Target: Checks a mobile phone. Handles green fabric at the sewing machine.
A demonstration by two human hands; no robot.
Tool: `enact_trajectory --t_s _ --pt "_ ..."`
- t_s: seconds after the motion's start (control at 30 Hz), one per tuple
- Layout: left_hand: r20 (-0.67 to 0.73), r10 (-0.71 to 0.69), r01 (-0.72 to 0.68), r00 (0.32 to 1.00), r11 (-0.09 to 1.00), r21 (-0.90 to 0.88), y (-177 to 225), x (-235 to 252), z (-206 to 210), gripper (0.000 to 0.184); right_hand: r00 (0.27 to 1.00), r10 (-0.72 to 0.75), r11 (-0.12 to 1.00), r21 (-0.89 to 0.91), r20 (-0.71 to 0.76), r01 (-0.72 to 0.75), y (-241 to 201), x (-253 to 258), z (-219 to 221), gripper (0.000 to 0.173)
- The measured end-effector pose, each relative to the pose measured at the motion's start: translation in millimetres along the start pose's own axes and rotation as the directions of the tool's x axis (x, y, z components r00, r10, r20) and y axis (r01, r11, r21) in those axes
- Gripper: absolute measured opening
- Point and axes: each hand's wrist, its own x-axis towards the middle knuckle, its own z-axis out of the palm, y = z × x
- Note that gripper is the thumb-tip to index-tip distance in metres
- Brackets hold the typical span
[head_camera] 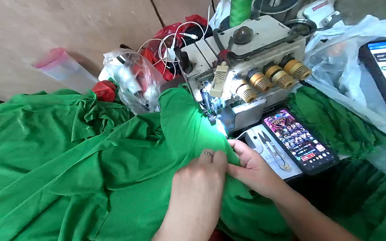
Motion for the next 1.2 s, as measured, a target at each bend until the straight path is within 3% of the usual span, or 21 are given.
enact_trajectory --t_s 0.17,0.3,0.43,0.57,0.63,0.73,0.83,0.9,1.0,1.13,1.2 --pt "0.086 -0.117 0.121 0.989 0.992 -0.041 4.8 32.0 0.7 0.013 0.998 -0.014 0.995 -0.104 -0.068 0.007 -1.3 -0.1 1.6 0.031" --pt "0.087 -0.216 0.224 0.973 0.969 -0.107 12.6 31.1 9.2 0.010 0.998 -0.042 0.983 -0.178 -0.056 0.031 0.8 -3.5 2.0 0.029" --pt "0.031 -0.261 0.262 0.965 0.949 -0.175 8.9 -16.1 11.5 0.018 0.996 -0.080 0.961 -0.267 -0.038 0.067 3.0 -20.7 -4.1 0.020" --pt "0.204 -0.278 0.328 0.939 0.905 -0.272 -1.5 -83.3 10.0 0.016 0.969 -0.227 0.920 -0.305 0.093 0.245 6.5 -54.2 -15.5 0.028" --pt "0.192 -0.192 0.256 0.962 0.876 -0.408 -8.9 -109.2 8.4 0.017 0.952 -0.272 0.905 -0.299 0.142 0.303 3.7 -70.5 -18.5 0.030" --pt "-0.005 -0.099 0.073 0.995 0.766 -0.639 -6.4 -123.3 2.8 0.022 0.927 -0.310 0.905 -0.232 0.212 0.355 -1.3 -87.7 -16.1 0.035" --pt "-0.204 -0.084 -0.107 0.975 0.630 -0.769 11.4 -121.2 2.6 0.012 0.897 -0.347 0.890 -0.206 0.274 0.407 -4.2 -95.7 -5.2 0.038" --pt "-0.316 -0.091 -0.202 0.945 0.597 -0.777 22.7 -120.8 14.4 0.008 0.894 -0.349 0.883 -0.221 0.281 0.414 -4.0 -100.3 2.6 0.039" --pt "-0.346 -0.096 -0.215 0.933 0.622 -0.753 30.1 -126.9 27.7 0.013 0.919 -0.296 0.903 -0.237 0.260 0.358 -1.8 -110.9 12.6 0.034" --pt "-0.322 -0.020 -0.195 0.947 0.759 -0.621 28.5 -141.4 34.0 0.024 0.953 -0.195 0.923 -0.285 0.230 0.258 4.1 -125.3 18.6 0.027" --pt "-0.336 0.004 -0.214 0.942 0.778 -0.591 28.9 -145.5 35.5 0.024 0.961 -0.177 0.929 -0.288 0.213 0.235 5.7 -129.3 21.2 0.029"
